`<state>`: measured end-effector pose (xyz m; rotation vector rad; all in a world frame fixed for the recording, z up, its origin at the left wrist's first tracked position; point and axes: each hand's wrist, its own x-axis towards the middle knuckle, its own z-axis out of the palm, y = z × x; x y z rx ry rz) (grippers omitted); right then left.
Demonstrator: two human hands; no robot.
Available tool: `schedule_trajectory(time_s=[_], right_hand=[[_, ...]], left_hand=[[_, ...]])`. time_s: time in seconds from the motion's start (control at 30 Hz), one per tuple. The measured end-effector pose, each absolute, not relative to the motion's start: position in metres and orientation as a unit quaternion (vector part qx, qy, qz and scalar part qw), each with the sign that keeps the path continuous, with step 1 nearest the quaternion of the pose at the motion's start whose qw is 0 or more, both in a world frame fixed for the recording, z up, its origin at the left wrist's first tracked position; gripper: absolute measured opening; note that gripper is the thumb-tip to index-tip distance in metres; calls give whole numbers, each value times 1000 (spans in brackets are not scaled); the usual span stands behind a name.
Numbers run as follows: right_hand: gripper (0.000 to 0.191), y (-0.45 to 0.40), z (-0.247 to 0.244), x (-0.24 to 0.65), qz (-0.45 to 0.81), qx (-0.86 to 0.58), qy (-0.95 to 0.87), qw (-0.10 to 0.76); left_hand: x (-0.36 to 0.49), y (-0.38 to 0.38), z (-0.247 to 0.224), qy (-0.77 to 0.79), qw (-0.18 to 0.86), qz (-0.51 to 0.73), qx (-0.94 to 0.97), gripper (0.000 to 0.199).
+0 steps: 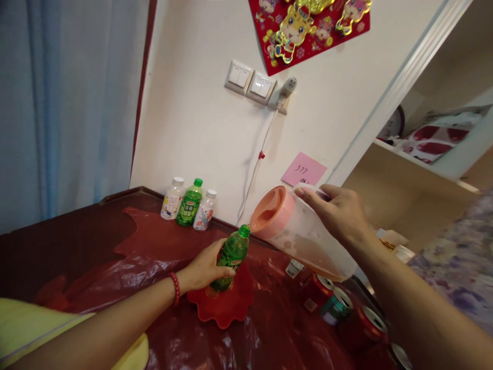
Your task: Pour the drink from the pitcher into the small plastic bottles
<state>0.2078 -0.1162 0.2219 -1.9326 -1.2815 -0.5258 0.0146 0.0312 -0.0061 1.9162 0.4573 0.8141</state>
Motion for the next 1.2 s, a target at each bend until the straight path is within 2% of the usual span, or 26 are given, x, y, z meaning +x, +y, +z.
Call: schedule_trajectory(time_s=[1.2], right_hand=[[63, -115, 220, 210, -210, -758, -497, 365]], left_hand=[[17, 34, -9, 177, 485, 342, 785, 59]])
